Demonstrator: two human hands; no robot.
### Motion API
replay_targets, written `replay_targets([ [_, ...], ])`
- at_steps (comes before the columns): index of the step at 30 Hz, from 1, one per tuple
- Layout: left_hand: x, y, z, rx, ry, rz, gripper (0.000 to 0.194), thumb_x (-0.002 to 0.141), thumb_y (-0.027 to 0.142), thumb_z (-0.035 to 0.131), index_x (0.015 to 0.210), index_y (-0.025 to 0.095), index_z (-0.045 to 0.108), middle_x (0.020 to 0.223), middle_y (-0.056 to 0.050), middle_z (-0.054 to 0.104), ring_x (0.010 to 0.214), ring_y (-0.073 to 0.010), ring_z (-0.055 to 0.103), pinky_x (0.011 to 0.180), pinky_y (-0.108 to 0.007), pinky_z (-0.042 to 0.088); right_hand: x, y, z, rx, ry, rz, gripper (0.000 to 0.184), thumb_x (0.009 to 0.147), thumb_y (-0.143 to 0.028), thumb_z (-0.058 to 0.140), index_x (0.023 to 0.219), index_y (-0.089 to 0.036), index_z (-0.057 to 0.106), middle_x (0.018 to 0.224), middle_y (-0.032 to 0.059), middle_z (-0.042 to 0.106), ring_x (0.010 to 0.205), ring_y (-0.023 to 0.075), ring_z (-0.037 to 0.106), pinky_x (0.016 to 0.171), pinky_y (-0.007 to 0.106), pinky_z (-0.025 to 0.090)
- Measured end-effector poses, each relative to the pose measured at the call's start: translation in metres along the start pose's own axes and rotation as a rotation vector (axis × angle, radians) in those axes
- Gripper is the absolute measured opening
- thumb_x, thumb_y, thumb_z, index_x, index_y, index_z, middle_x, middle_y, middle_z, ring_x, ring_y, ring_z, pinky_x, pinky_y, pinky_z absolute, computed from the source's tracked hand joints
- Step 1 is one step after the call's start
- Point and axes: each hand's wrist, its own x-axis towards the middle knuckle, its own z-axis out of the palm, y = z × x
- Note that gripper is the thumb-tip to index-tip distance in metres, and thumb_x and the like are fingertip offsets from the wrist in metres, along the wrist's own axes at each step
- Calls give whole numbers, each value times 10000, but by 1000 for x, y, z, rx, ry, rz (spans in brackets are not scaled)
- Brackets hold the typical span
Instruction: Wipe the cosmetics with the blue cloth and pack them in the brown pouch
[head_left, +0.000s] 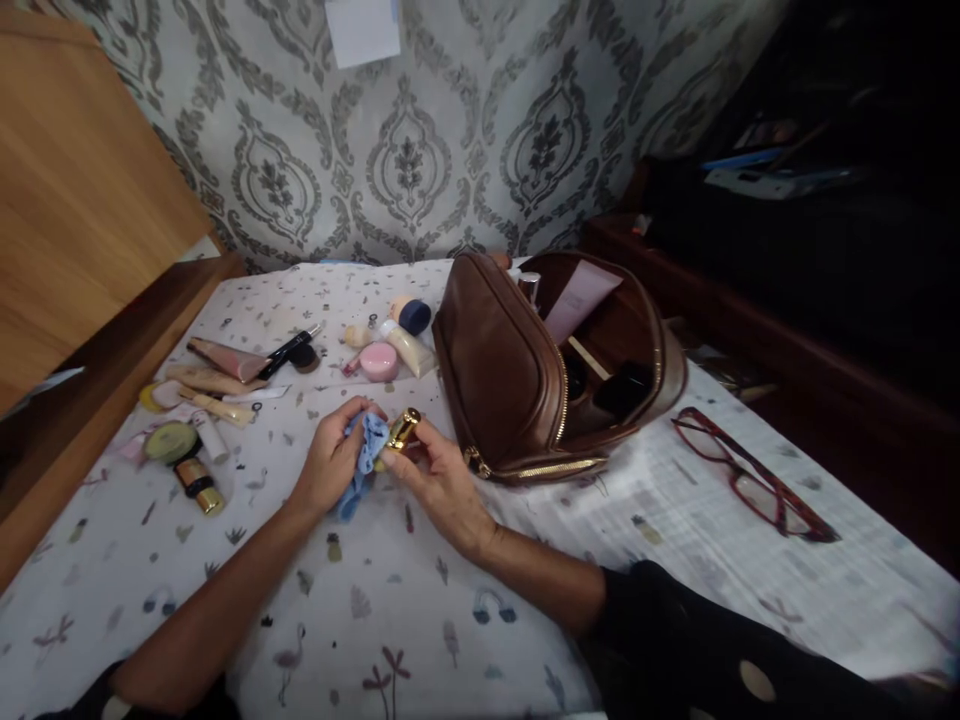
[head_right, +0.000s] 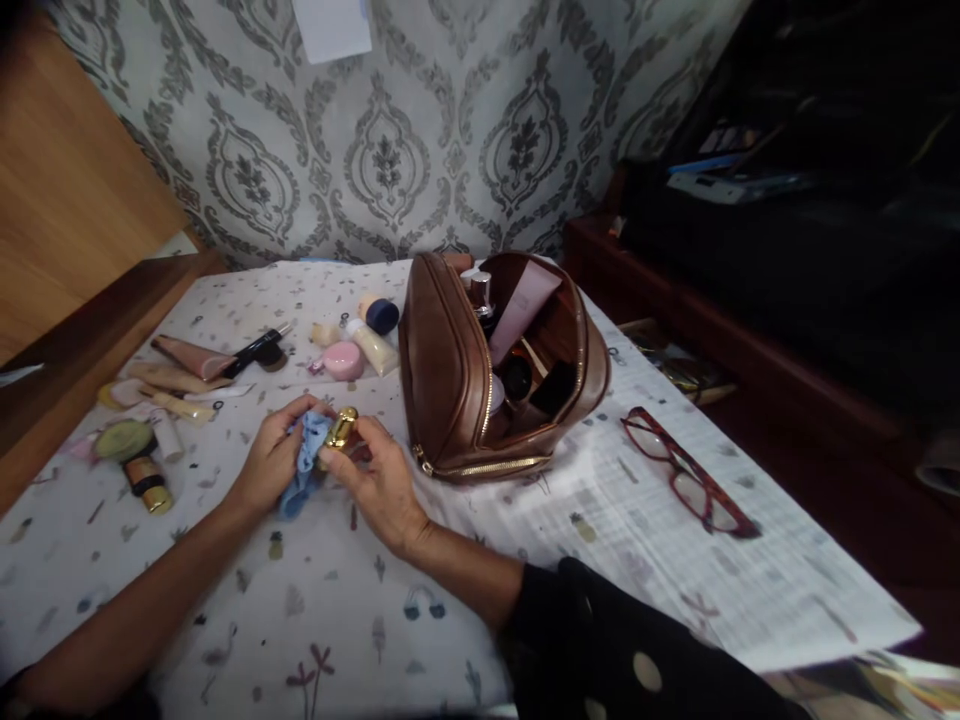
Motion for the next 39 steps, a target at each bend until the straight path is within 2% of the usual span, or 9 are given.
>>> replay_targets([
  [2, -2, 2, 0, 54, 43, 50, 316, 934, 469, 508, 827, 183, 585, 748, 14, 585, 705, -138, 530, 667, -234, 428, 0, -1, 0, 34, -39, -18, 221, 887, -404, 628, 955, -207, 556, 904, 15, 597, 851, 161, 573, 798, 294, 486],
  [5, -5, 7, -1, 141, 95, 135, 325, 965, 475, 485, 953, 191, 644, 801, 3, 618, 756, -147, 559, 718, -245, 438, -2, -3, 1, 75, -105, -15, 284, 900, -470, 605, 991, -212, 528, 894, 11, 581, 812, 155, 565, 728, 276, 482],
  [9, -8, 14, -9, 181, 34, 240, 375, 984, 477, 464, 1159, 214, 667, 846, -10, 647, 731, -143, 558, 702, -252, 442, -4, -8, 1, -39, -125, -27, 320, 886, -519, 610, 884, -210, 531, 787, -17, 528, 726, 134, 495, 658, 251, 421],
  [14, -5, 17, -21, 257, -57, 330, 371, 980, 462, 477, 1101, 202, 712, 921, -40, 690, 799, -163, 597, 769, -268, 465, -3, -12, 1, -109, -86, 4, 358, 863, -550, 599, 871, -194, 565, 724, -32, 471, 667, 123, 427, 613, 248, 370],
  [23, 1, 13, -23, 185, -52, 243, 327, 911, 491, 576, 911, 187, 698, 732, 3, 639, 641, -130, 538, 627, -233, 441, -1, -9, 0, -226, 39, 33, 357, 760, -507, 694, 751, -207, 503, 664, -59, 462, 611, 105, 403, 586, 242, 342],
  [27, 1, 15, -23, 104, -65, 194, 358, 874, 523, 610, 881, 175, 696, 723, -2, 641, 633, -131, 541, 616, -230, 448, 0, -6, 0, -146, 44, 18, 362, 742, -497, 727, 865, -206, 551, 683, -58, 523, 624, 112, 450, 604, 245, 369],
  [30, 2, 17, -24, 21, -79, 126, 398, 839, 558, 638, 868, 165, 697, 700, -1, 633, 595, -123, 525, 582, -225, 441, 1, -5, 0, -10, 6, 45, 423, 747, -508, 741, 971, -202, 553, 695, -49, 569, 643, 121, 496, 618, 252, 392],
  [34, 2, 19, -24, -41, -93, 52, 466, 783, 616, 668, 834, 154, 689, 661, 1, 611, 545, -117, 500, 521, -220, 420, 0, -7, 0, 101, -109, 80, 406, 830, -579, 661, 852, -190, 548, 669, -36, 555, 621, 109, 491, 568, 240, 383],
  [39, 2, 18, -25, -65, -110, 18, 451, 768, 599, 688, 819, 151, 681, 634, 7, 586, 532, -112, 489, 502, -211, 409, 0, -7, 1, 154, -168, 105, 478, 819, -657, 645, 881, -191, 555, 674, -39, 566, 609, 101, 493, 549, 229, 379],
])
